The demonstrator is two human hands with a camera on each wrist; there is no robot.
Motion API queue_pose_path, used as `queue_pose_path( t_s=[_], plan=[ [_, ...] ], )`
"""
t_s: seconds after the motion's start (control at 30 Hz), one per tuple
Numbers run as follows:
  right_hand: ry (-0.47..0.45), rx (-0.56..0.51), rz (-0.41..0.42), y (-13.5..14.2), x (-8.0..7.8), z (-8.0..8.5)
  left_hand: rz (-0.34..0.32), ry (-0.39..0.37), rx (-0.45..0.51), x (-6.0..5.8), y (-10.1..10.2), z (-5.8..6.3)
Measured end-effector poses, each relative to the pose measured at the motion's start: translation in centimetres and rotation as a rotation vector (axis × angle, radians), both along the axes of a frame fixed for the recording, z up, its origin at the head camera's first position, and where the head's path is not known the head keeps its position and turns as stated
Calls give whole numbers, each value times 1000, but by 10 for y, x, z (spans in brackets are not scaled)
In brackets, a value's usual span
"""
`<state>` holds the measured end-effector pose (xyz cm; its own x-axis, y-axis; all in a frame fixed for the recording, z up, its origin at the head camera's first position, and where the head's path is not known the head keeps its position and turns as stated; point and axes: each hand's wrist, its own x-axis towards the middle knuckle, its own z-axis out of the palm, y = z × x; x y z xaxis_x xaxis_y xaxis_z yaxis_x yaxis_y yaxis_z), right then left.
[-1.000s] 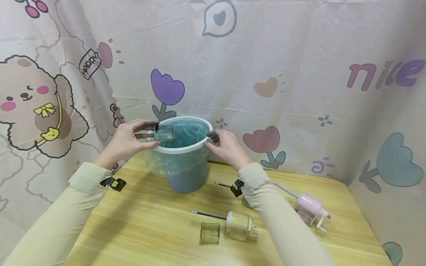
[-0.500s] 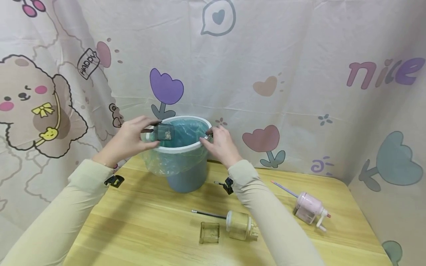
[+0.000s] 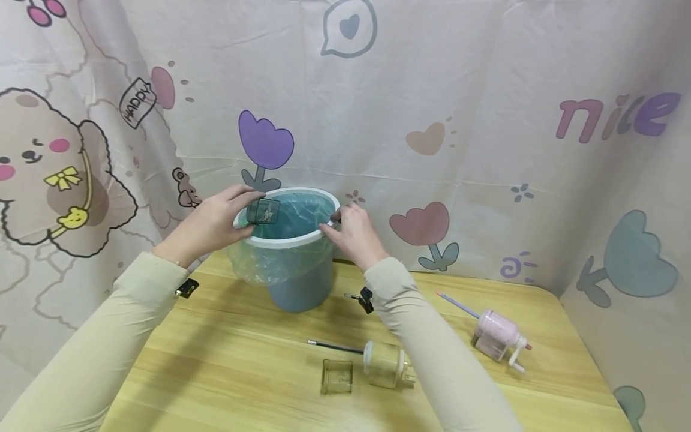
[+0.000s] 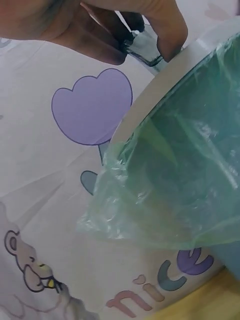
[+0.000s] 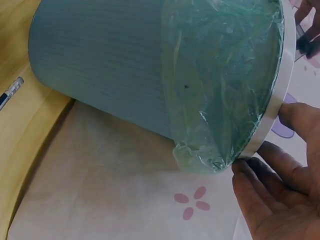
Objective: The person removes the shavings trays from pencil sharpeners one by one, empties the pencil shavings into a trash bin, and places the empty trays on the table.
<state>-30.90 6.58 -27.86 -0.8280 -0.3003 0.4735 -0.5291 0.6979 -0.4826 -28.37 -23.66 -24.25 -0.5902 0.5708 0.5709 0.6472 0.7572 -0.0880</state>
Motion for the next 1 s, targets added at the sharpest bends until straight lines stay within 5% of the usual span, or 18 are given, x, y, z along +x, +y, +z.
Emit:
queue_pose_path(
  t_s=[1.0],
  plan=[
    [7, -9, 1, 1, -1, -3, -27, 273, -479, 3, 15, 2]
  ],
)
